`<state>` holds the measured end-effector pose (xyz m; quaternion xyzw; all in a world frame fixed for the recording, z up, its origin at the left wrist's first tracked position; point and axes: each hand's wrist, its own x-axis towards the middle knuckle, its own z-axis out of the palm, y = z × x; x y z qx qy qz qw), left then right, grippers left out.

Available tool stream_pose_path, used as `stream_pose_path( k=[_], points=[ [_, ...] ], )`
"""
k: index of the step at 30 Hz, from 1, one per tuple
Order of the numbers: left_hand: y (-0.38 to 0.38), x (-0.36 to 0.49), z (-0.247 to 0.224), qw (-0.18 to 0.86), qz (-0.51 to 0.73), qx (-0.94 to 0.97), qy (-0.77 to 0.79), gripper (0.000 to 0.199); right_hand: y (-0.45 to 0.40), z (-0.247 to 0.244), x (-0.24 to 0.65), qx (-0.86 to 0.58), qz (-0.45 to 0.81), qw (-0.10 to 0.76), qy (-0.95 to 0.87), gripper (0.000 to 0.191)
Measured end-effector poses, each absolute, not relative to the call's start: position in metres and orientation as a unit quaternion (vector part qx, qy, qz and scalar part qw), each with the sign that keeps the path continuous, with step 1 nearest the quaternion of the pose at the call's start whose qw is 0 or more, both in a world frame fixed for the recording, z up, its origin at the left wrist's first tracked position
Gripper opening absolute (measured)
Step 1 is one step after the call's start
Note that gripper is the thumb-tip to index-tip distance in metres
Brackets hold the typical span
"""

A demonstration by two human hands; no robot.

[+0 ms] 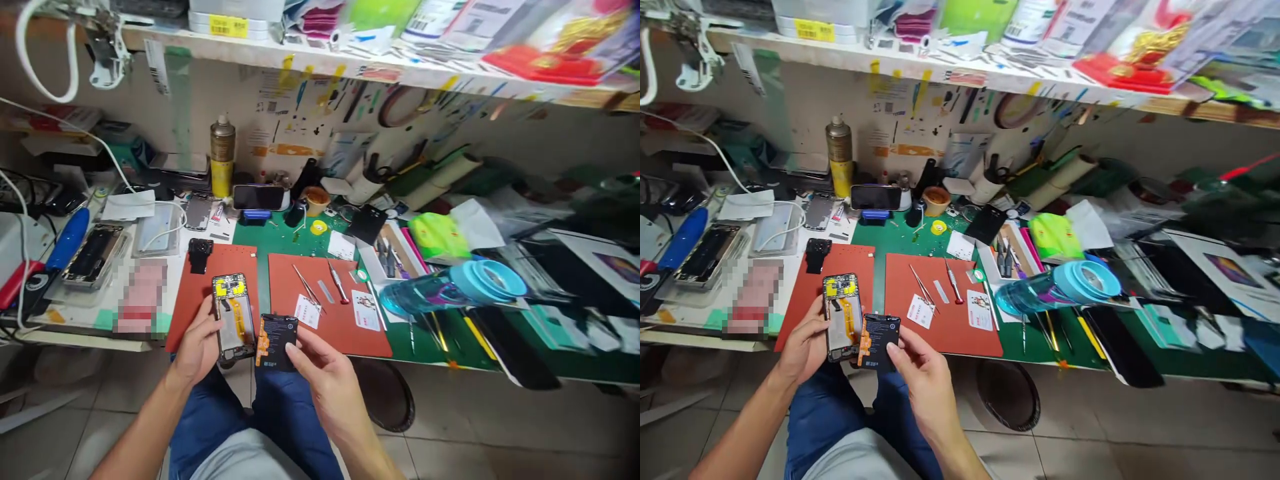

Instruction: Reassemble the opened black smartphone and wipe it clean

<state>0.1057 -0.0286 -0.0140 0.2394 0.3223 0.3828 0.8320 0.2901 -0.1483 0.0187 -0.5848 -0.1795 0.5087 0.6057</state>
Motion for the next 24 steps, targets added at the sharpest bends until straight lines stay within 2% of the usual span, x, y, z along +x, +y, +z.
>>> stream_pose_path(
  k=[11, 24],
  points=[
    [-0.033, 0.103, -0.019, 0.837, 0.376, 0.288, 0.274, 0.056, -0.106, 0.006, 0.252, -0.591, 0.519, 0.585, -0.200, 0.040],
    [-0.031, 0.107, -0.025, 0.825, 0.373, 0.325, 0.275, 0.055, -0.101, 0.003, 0.247, -0.635, 0.490, 0.562, -0.201, 0.046]
  ],
)
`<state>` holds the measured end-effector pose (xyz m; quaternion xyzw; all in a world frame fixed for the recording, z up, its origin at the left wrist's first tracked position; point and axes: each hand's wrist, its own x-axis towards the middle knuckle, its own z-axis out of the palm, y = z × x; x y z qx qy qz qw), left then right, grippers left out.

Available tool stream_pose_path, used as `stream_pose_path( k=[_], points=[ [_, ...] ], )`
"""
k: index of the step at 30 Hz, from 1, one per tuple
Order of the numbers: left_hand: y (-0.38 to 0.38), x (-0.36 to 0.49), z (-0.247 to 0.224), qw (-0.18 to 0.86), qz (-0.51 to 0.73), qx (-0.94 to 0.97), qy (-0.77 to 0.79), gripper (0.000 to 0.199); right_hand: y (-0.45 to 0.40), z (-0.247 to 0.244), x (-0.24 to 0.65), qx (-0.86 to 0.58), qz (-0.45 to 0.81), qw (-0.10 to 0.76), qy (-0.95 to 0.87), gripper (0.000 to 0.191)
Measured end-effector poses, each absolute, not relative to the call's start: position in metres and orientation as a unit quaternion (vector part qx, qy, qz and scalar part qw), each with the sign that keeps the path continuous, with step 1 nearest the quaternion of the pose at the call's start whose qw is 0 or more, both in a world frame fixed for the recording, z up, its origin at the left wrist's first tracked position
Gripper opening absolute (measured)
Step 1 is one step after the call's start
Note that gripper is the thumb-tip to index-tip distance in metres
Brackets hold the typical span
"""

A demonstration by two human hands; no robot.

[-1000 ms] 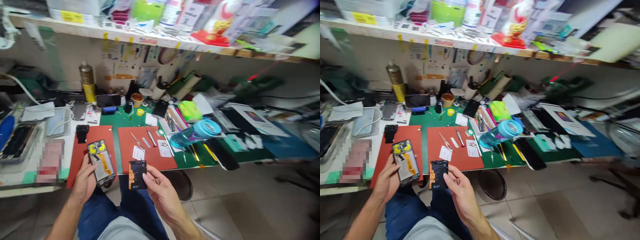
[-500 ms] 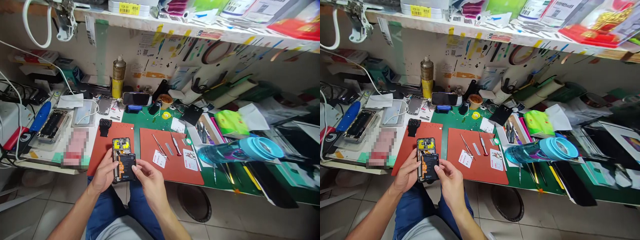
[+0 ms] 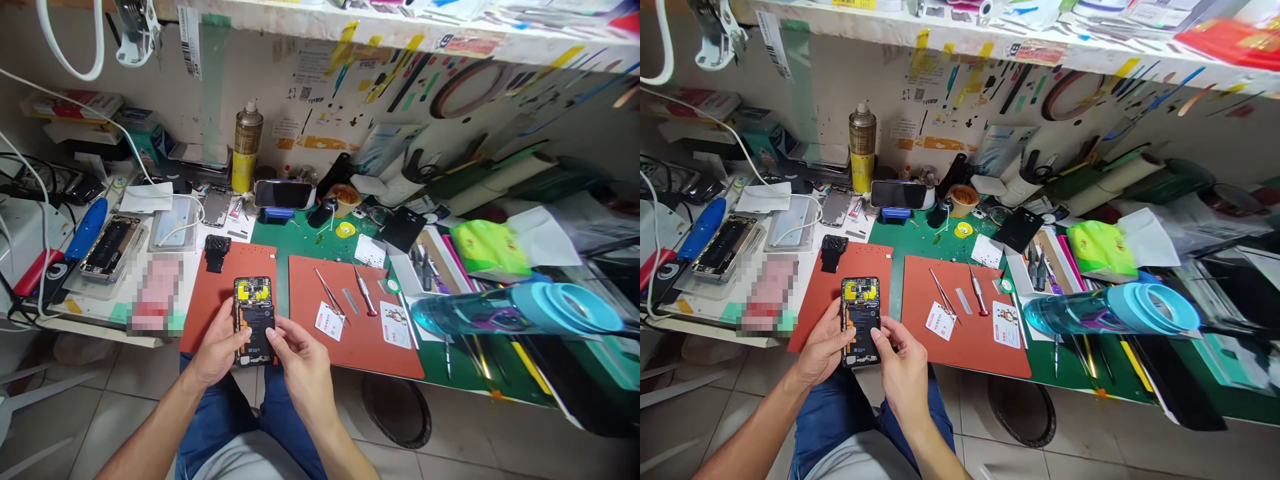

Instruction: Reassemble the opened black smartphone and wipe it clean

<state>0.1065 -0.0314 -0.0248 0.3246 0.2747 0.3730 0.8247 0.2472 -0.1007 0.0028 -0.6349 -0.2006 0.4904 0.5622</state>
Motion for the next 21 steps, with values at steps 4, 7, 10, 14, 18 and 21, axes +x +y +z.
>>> stream_pose_path(
  k=[4, 7, 10, 14, 18, 21],
  points=[
    [-0.0320, 0.1065, -0.0255, 0.821, 0.372, 0.330, 0.283, 0.056, -0.1006, 0.0007, 0.2467, -0.634, 0.492, 0.559, -0.209, 0.046],
    [-0.0321, 0.1067, -0.0255, 0.819, 0.372, 0.331, 0.286, 0.059, -0.1004, -0.0017, 0.2464, -0.639, 0.487, 0.557, -0.211, 0.047],
    [-0.0316, 0.1069, -0.0255, 0.818, 0.371, 0.333, 0.286, 0.059, -0.1004, -0.0034, 0.2461, -0.641, 0.484, 0.558, -0.209, 0.048],
    [-0.0313, 0.1072, -0.0251, 0.818, 0.371, 0.336, 0.284, 0.059, -0.1002, -0.0046, 0.2453, -0.649, 0.476, 0.556, -0.209, 0.047],
    [-0.0311, 0.1065, -0.0253, 0.817, 0.371, 0.337, 0.284, 0.061, -0.1000, -0.0048, 0.2447, -0.654, 0.472, 0.552, -0.211, 0.048],
    [-0.0310, 0.1059, -0.0260, 0.816, 0.371, 0.339, 0.285, 0.062, -0.1000, -0.0043, 0.2452, -0.655, 0.474, 0.546, -0.219, 0.047]
  ],
)
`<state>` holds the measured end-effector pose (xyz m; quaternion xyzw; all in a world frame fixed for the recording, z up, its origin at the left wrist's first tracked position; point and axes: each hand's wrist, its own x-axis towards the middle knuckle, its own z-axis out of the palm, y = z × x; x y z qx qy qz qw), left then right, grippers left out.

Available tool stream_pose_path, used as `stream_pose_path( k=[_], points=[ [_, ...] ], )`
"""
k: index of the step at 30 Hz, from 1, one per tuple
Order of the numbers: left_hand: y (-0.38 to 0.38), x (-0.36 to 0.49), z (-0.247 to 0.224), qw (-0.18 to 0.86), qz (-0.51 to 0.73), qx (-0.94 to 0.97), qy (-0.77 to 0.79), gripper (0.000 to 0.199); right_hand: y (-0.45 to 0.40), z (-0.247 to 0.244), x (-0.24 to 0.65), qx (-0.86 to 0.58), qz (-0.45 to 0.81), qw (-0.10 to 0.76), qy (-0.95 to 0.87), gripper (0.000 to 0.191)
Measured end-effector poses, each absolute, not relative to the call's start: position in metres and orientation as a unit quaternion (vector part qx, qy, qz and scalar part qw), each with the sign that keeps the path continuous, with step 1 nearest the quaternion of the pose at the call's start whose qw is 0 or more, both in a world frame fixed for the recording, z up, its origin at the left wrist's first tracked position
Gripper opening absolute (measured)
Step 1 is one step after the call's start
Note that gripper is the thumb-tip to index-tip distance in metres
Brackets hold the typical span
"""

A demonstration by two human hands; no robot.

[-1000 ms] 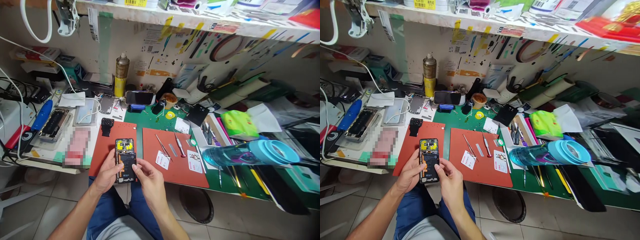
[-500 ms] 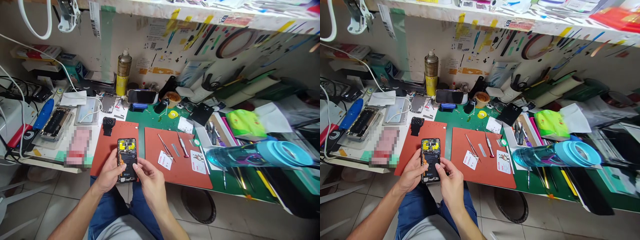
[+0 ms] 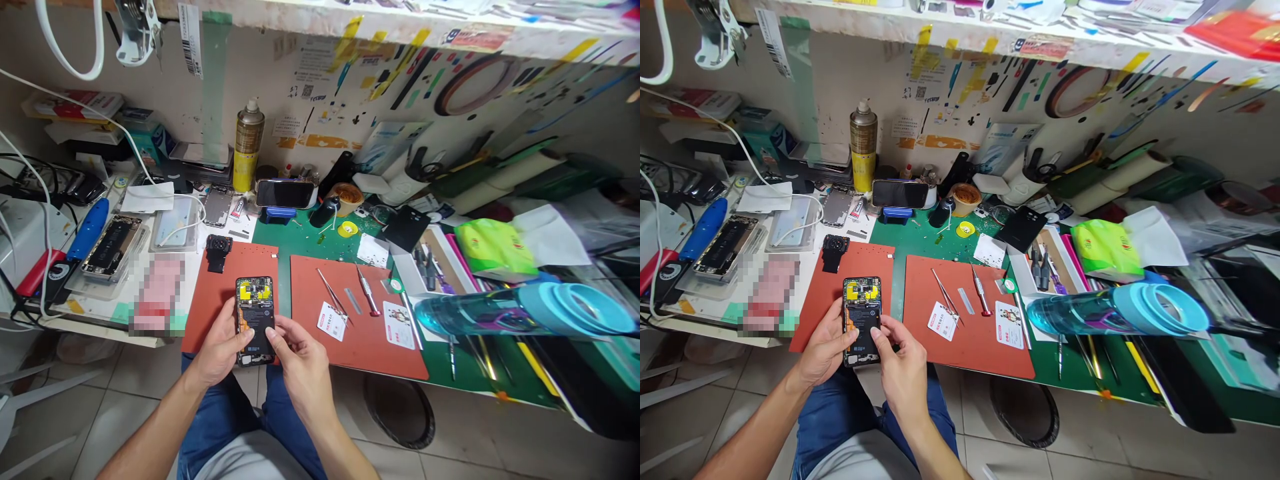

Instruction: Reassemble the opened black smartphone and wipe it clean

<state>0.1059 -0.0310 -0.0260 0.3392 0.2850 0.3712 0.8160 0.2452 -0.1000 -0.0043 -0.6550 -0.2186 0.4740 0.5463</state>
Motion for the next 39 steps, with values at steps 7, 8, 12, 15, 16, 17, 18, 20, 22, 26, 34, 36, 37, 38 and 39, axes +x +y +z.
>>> stream_pose_path(
  k=[7, 8, 12, 15, 16, 17, 18, 20, 22, 26, 34, 36, 37, 38, 39],
  points=[
    [-0.031, 0.106, -0.026, 0.814, 0.368, 0.344, 0.290, 0.060, -0.099, -0.003, 0.247, -0.656, 0.468, 0.542, -0.238, 0.045],
    [-0.031, 0.107, -0.026, 0.813, 0.369, 0.345, 0.292, 0.059, -0.099, -0.003, 0.247, -0.660, 0.466, 0.537, -0.244, 0.044],
    [-0.031, 0.106, -0.027, 0.808, 0.373, 0.347, 0.298, 0.056, -0.102, -0.001, 0.250, -0.706, 0.394, 0.496, -0.318, 0.040],
    [-0.031, 0.106, -0.028, 0.806, 0.372, 0.347, 0.302, 0.056, -0.104, 0.001, 0.251, -0.722, 0.309, 0.480, -0.392, 0.034],
    [-0.031, 0.106, -0.028, 0.806, 0.372, 0.347, 0.303, 0.057, -0.104, 0.002, 0.251, -0.721, 0.291, 0.482, -0.403, 0.032],
    [-0.031, 0.105, -0.028, 0.805, 0.373, 0.347, 0.303, 0.057, -0.103, 0.002, 0.251, -0.720, 0.279, 0.486, -0.408, 0.031],
    [-0.031, 0.105, -0.028, 0.805, 0.373, 0.347, 0.304, 0.057, -0.103, 0.003, 0.252, -0.720, 0.272, 0.491, -0.408, 0.029],
    [-0.030, 0.105, -0.028, 0.804, 0.372, 0.348, 0.306, 0.056, -0.101, 0.004, 0.253, -0.725, 0.272, 0.493, -0.397, 0.026],
    [-0.030, 0.104, -0.027, 0.803, 0.370, 0.350, 0.309, 0.054, -0.098, 0.005, 0.254, -0.733, 0.284, 0.492, -0.374, 0.023],
    [-0.031, 0.103, -0.025, 0.800, 0.368, 0.352, 0.316, 0.052, -0.093, 0.002, 0.259, -0.730, 0.335, 0.499, -0.324, 0.032],
    [-0.033, 0.105, -0.024, 0.792, 0.370, 0.359, 0.327, 0.056, -0.091, -0.003, 0.258, -0.713, 0.387, 0.493, -0.315, 0.034],
    [-0.032, 0.106, -0.022, 0.787, 0.375, 0.360, 0.333, 0.052, -0.095, -0.002, 0.256, -0.710, 0.387, 0.494, -0.319, 0.035],
    [-0.032, 0.107, -0.021, 0.784, 0.378, 0.359, 0.336, 0.050, -0.096, -0.002, 0.256, -0.706, 0.393, 0.495, -0.319, 0.037],
    [-0.032, 0.108, -0.019, 0.782, 0.380, 0.359, 0.339, 0.049, -0.099, -0.001, 0.256, -0.701, 0.403, 0.495, -0.317, 0.039],
    [-0.031, 0.109, -0.018, 0.781, 0.382, 0.358, 0.341, 0.049, -0.100, -0.001, 0.257, -0.695, 0.416, 0.495, -0.314, 0.042]
  ],
)
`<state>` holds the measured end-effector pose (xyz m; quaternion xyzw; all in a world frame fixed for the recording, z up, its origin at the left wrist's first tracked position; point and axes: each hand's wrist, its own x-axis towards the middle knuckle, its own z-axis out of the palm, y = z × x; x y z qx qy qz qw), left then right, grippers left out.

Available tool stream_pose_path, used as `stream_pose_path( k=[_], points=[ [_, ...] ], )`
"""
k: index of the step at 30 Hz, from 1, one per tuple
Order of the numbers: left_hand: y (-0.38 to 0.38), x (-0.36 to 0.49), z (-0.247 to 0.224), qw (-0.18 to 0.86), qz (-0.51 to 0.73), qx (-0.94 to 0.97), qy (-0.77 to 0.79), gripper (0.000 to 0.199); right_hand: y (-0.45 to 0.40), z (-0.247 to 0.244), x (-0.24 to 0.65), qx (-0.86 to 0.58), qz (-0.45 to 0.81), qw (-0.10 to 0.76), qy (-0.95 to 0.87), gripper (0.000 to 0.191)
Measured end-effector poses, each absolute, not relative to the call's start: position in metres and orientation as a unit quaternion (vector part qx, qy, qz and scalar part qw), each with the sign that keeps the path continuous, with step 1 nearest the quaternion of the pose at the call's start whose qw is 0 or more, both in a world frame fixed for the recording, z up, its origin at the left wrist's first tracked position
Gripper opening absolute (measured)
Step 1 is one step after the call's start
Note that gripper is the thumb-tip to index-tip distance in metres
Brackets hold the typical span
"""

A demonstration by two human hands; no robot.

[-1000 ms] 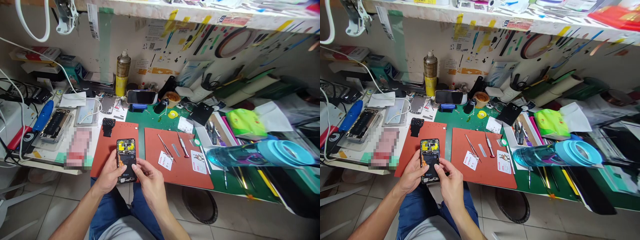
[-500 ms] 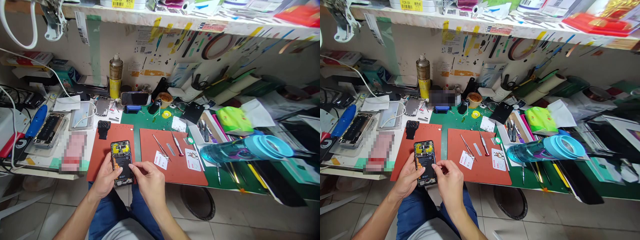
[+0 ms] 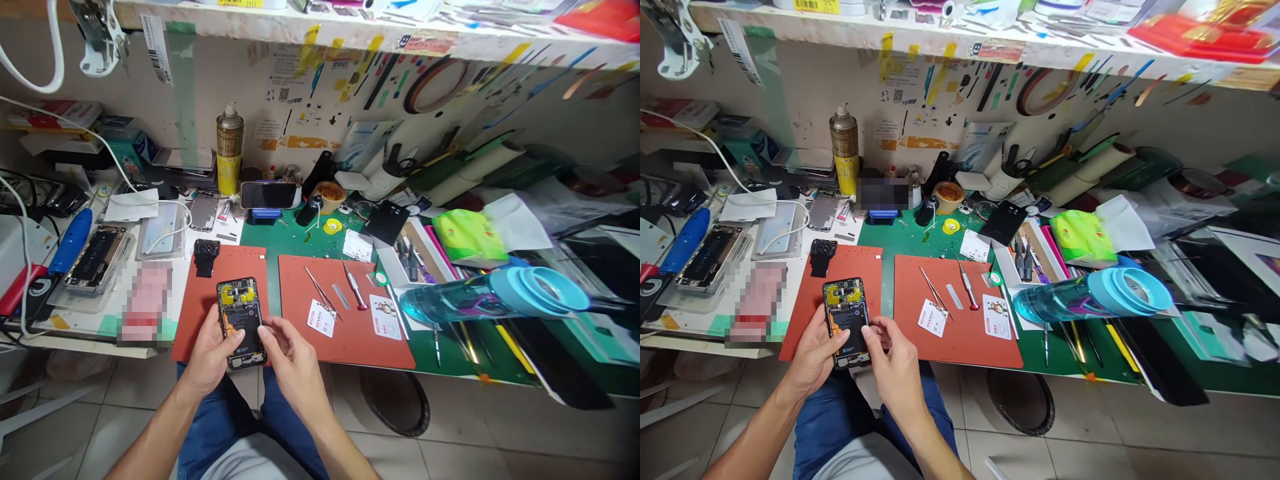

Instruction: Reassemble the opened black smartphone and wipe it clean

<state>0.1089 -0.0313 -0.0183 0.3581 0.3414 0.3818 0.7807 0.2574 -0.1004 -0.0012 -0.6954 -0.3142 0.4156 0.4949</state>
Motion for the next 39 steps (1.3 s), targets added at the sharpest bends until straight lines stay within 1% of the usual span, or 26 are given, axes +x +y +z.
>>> stream_pose_path(
  k=[2, 7, 14, 17, 22, 26, 29, 32, 35, 37, 39],
  points=[
    [-0.030, 0.110, -0.016, 0.779, 0.382, 0.357, 0.345, 0.051, -0.103, -0.001, 0.261, -0.681, 0.451, 0.483, -0.315, 0.046],
    [-0.031, 0.113, -0.014, 0.775, 0.380, 0.360, 0.353, 0.048, -0.102, 0.000, 0.270, -0.642, 0.520, 0.445, -0.346, 0.046],
    [-0.034, 0.116, -0.006, 0.768, 0.383, 0.364, 0.362, 0.048, -0.103, 0.003, 0.268, -0.614, 0.543, 0.464, -0.335, 0.049],
    [-0.034, 0.116, -0.002, 0.766, 0.384, 0.366, 0.364, 0.050, -0.106, 0.004, 0.267, -0.582, 0.574, 0.485, -0.311, 0.048],
    [-0.038, 0.116, 0.005, 0.770, 0.375, 0.371, 0.358, 0.047, -0.110, 0.002, 0.265, -0.533, 0.611, 0.519, -0.271, 0.047],
    [-0.040, 0.113, 0.009, 0.768, 0.372, 0.374, 0.363, 0.040, -0.116, 0.001, 0.260, -0.534, 0.600, 0.529, -0.273, 0.041],
    [-0.041, 0.110, 0.011, 0.764, 0.371, 0.374, 0.372, 0.038, -0.123, 0.003, 0.258, -0.553, 0.587, 0.514, -0.292, 0.042],
    [-0.044, 0.108, 0.014, 0.769, 0.361, 0.374, 0.372, 0.037, -0.127, 0.008, 0.261, -0.602, 0.532, 0.495, -0.331, 0.041],
    [-0.049, 0.107, 0.018, 0.769, 0.349, 0.381, 0.377, 0.038, -0.123, 0.014, 0.268, -0.639, 0.457, 0.534, -0.314, 0.039],
    [-0.051, 0.109, 0.022, 0.758, 0.341, 0.397, 0.390, 0.040, -0.116, 0.018, 0.272, -0.630, 0.441, 0.565, -0.299, 0.037],
    [-0.053, 0.111, 0.026, 0.739, 0.332, 0.419, 0.411, 0.042, -0.110, 0.021, 0.275, -0.616, 0.437, 0.575, -0.314, 0.029]
  ],
)
